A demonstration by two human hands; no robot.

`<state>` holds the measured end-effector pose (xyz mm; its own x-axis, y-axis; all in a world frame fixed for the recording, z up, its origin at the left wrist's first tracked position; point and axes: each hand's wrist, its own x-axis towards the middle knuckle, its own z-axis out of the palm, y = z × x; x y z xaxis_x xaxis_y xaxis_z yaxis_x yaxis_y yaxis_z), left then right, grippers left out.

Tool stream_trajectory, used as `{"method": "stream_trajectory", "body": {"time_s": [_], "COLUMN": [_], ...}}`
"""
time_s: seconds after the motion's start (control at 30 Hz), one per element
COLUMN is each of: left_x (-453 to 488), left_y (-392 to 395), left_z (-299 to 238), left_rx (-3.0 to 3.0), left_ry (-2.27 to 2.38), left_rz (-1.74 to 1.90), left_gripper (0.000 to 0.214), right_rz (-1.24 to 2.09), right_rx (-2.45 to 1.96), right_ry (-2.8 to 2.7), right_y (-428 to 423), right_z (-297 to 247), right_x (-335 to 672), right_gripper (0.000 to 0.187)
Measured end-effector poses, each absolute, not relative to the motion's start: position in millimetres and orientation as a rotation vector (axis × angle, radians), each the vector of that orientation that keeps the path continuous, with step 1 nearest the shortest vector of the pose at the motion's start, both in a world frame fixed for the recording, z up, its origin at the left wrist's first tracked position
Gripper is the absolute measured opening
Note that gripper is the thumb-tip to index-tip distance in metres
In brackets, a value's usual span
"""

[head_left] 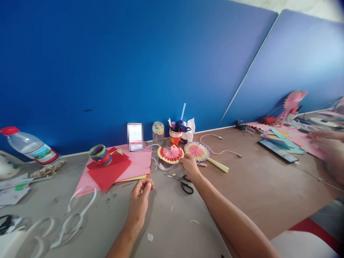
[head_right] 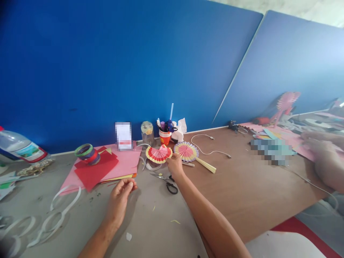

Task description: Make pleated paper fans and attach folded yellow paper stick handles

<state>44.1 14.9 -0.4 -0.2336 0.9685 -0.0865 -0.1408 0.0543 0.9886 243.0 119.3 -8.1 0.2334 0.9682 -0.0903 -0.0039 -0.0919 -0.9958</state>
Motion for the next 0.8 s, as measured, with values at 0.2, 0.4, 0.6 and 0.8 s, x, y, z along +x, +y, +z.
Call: {"method": "stream_trajectory", "body": {"time_s": [0.2,0.4,0.6,0.8], "left_x": [39.8,27.1,9.8,-10.7], "left_y": [16.2,21.5,-0.8,-47.4], "left_z": [5.4,12.5,29.4,38.1], "left_rx": [0.976,0.967,1.27,2.126], "left_ry": [1.336,1.374,1.441,1.324], "left_rz": [1.407,1.522,1.44,1.072], "left_gripper": [0.025,0.025,0.017,0.036], "right_rz": [1.252,1.584,2.018,2.405], "right_rx": [-1.218,-1.097,-0.905,-0.6], "right_ry": [-1.178,-1.546,-1.848,-1.447], "right_y": [102.8,100.1,95.4,91.4], "right_z": [14.5,37.6,31.0,6.9], "right_x": [266.8,271.1,246.5,227.7], "right_gripper": [0.045,0.049,0.048,0.055]}}
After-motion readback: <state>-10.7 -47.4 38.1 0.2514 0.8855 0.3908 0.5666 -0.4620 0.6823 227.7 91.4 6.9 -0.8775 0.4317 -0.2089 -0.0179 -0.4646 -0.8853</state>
